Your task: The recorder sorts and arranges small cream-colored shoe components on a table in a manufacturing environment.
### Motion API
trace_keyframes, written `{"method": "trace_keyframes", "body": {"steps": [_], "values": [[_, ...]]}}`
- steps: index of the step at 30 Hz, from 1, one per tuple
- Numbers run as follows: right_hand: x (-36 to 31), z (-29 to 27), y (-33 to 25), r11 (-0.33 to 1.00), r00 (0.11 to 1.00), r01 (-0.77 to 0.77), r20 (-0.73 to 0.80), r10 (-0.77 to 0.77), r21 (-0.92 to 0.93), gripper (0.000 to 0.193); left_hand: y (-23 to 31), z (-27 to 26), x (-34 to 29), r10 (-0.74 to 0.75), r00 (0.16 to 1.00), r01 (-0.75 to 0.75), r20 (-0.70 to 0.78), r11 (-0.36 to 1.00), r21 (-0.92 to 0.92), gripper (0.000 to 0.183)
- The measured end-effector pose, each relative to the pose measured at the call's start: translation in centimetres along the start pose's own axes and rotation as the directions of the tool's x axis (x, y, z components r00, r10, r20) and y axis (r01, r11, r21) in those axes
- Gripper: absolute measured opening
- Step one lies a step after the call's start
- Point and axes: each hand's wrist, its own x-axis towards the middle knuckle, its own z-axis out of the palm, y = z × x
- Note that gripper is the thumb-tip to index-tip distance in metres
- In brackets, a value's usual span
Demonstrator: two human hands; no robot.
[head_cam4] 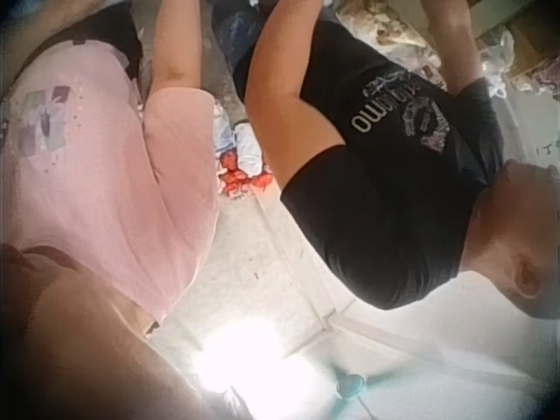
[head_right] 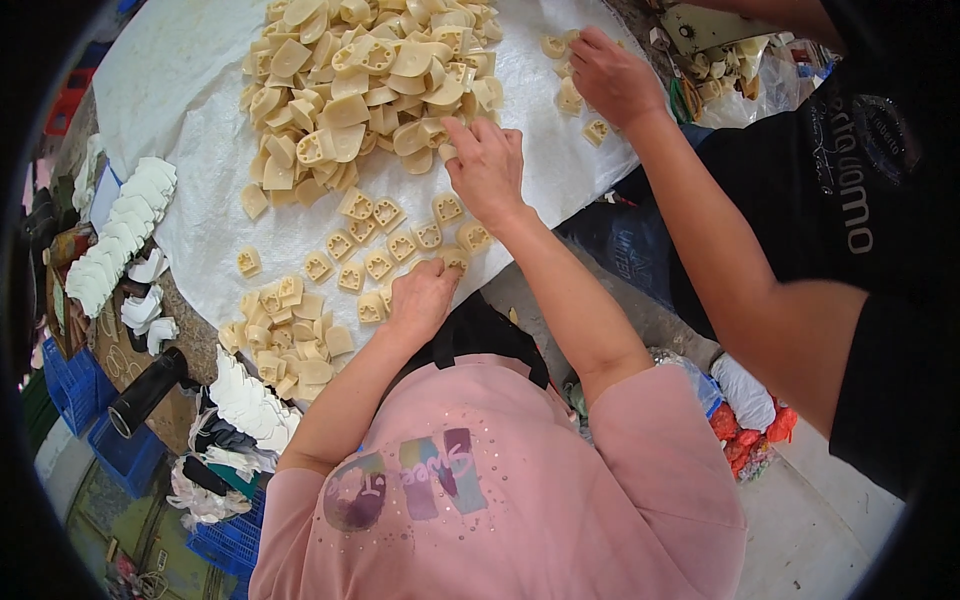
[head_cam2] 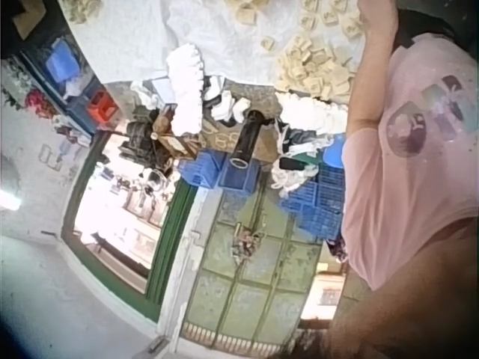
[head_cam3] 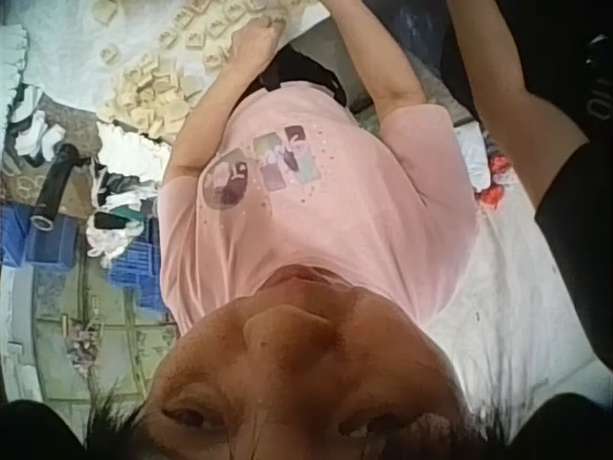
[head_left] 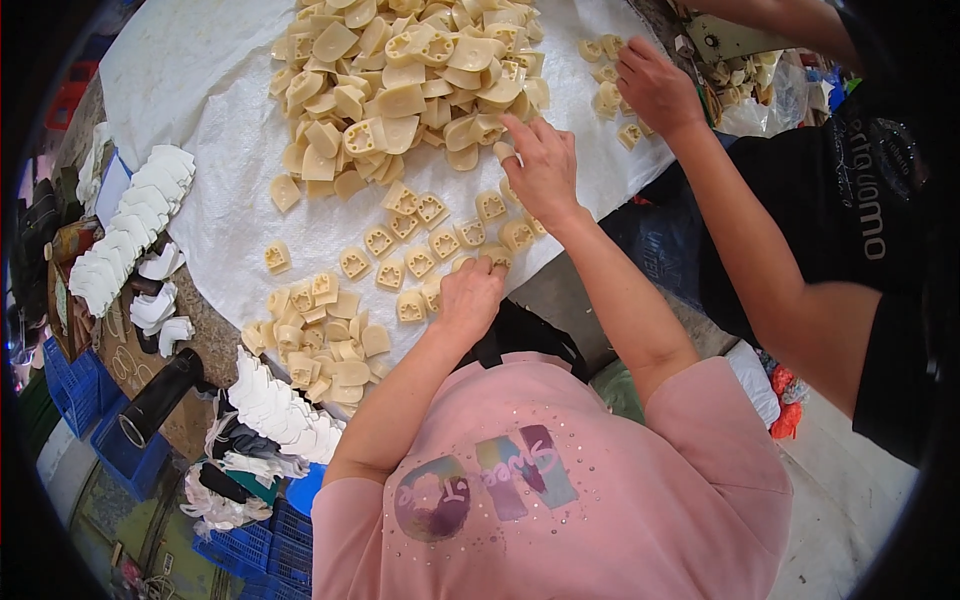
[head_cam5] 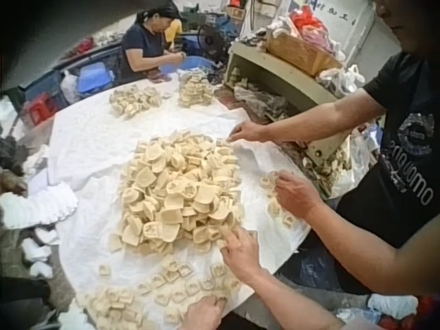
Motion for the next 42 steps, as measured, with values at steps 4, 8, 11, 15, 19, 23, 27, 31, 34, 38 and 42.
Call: {"method": "trace_keyframes", "body": {"steps": [4,8,11,15,19,23,27,31,34,38,42], "values": [[0.9,1.2,0.2,0.998,0.999,0.013,0.045,-0.011,-0.057,0.042,0.5,0.4,0.7,-0.023,1.000,0.023,0.005,0.999,0.032,0.008],[1.0,0.5,0.8,0.999,0.998,0.049,0.047,-0.048,-0.023,0.042,0.6,-1.1,1.0,-0.129,0.992,0.125,-0.014,0.982,-0.144,0.018],[-0.3,-1.5,1.6,0.994,0.995,0.075,-0.066,-0.070,0.080,0.037,-0.9,-2.7,2.2,-0.204,0.958,0.167,-0.202,0.968,-0.186,0.027],[-2.7,-5.8,3.4,0.977,0.952,-0.199,0.252,0.175,0.074,0.026,-3.0,-6.4,5.8,-0.279,0.917,0.223,-0.286,0.952,-0.212,0.032],[-5.1,-6.1,4.3,0.993,0.871,-0.091,0.478,0.118,-0.081,0.024,-5.1,-6.0,8.1,-0.344,0.900,0.308,-0.269,0.937,-0.168,0.038],[-6.6,-4.2,4.6,0.968,0.785,0.114,0.617,0.050,-0.223,0.024,-4.4,-5.3,9.6,-0.478,0.862,0.430,-0.166,0.865,-0.260,0.036],[-6.1,-5.2,4.1,0.983,0.777,0.043,0.624,0.079,-0.178,0.038,-3.6,-6.0,9.4,-0.607,0.787,0.530,-0.109,0.756,-0.384,0.033],[-5.7,-6.0,5.1,0.993,0.735,-0.100,0.668,0.112,-0.057,0.043,-4.6,-5.0,9.2,-0.447,0.848,0.385,-0.286,0.889,-0.248,0.031],[-4.5,-5.0,5.4,0.985,0.796,-0.170,0.593,0.123,0.024,0.038,-4.7,-5.5,8.8,-0.363,0.850,0.314,-0.382,0.931,-0.187,0.036],[-2.4,-1.4,6.6,0.969,0.920,-0.247,0.316,0.230,0.015,0.027,-3.9,-6.1,9.7,-0.253,0.844,0.236,-0.473,0.967,-0.096,0.039],[-0.3,1.1,6.9,0.978,0.987,-0.052,0.138,0.081,-0.203,0.021,-3.6,-6.9,11.2,-0.256,0.925,0.306,-0.280,0.940,0.152,0.041]]}}
